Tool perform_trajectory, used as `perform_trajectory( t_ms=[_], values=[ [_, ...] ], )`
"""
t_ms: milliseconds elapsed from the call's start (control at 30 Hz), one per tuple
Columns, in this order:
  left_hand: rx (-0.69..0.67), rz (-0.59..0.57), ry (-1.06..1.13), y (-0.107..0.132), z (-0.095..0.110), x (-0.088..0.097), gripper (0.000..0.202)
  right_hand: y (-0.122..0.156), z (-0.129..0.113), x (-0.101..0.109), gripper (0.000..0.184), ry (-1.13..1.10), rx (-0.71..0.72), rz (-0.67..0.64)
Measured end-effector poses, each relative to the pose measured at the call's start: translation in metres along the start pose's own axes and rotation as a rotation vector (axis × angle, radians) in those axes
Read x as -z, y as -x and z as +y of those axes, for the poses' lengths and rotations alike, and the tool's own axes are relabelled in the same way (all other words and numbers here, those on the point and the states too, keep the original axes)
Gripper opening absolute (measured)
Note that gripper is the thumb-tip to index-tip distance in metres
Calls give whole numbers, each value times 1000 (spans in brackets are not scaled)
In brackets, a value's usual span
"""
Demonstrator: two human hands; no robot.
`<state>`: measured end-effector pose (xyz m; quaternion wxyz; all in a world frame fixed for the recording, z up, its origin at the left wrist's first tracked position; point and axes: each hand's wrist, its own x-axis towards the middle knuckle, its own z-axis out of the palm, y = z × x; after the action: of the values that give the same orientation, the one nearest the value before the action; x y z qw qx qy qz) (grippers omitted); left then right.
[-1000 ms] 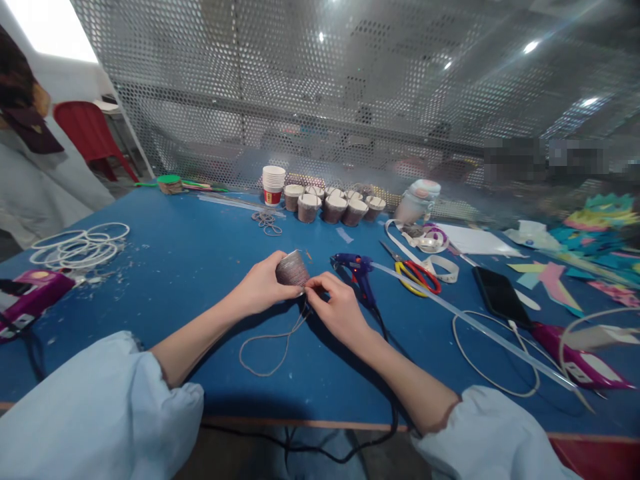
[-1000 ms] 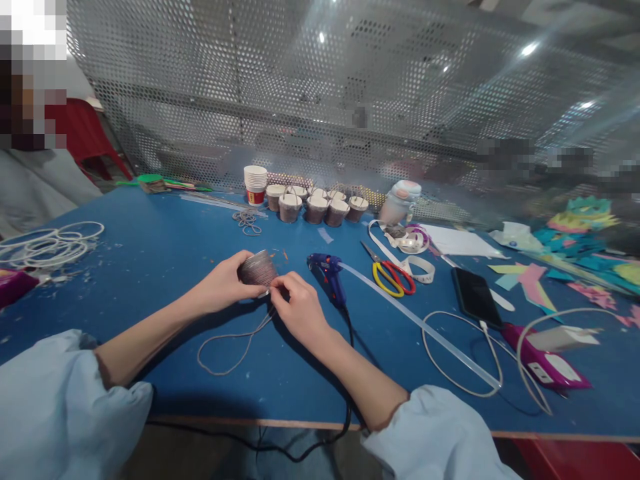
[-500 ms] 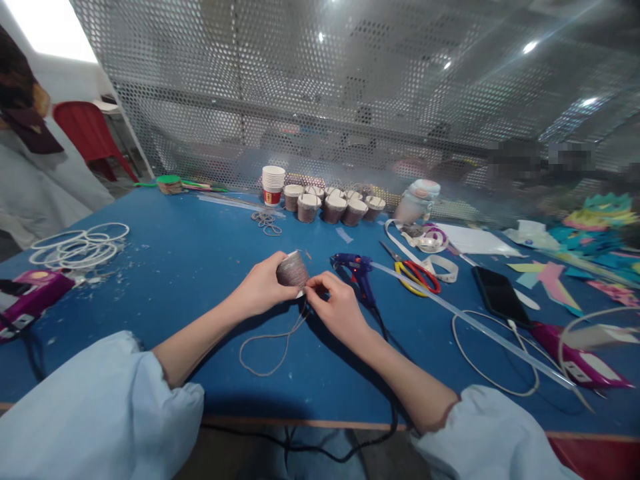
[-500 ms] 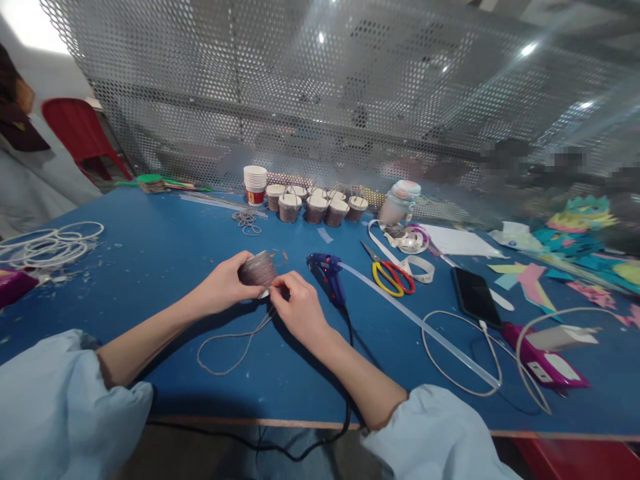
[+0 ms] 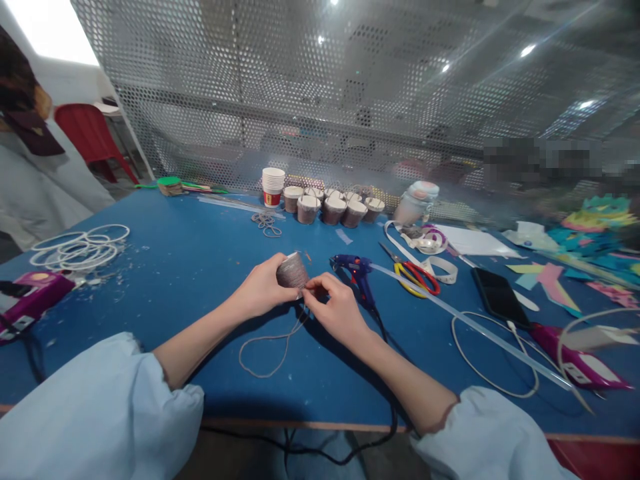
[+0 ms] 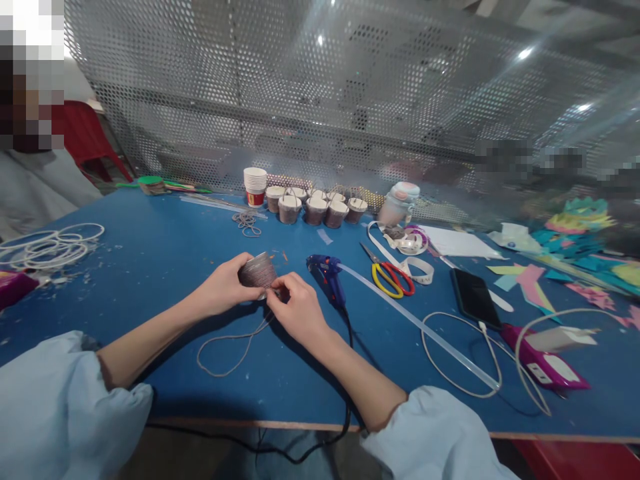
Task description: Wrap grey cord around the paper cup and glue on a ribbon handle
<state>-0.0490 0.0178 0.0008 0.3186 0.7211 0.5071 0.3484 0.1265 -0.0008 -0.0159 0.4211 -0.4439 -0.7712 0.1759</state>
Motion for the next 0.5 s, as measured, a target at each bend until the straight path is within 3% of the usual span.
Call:
perform_trajectory(
  t_ms=[500],
  values=[
    [-8, -22, -24, 0, 1, 1, 28, 0, 4, -4, 8, -24, -16, -2]
  ],
)
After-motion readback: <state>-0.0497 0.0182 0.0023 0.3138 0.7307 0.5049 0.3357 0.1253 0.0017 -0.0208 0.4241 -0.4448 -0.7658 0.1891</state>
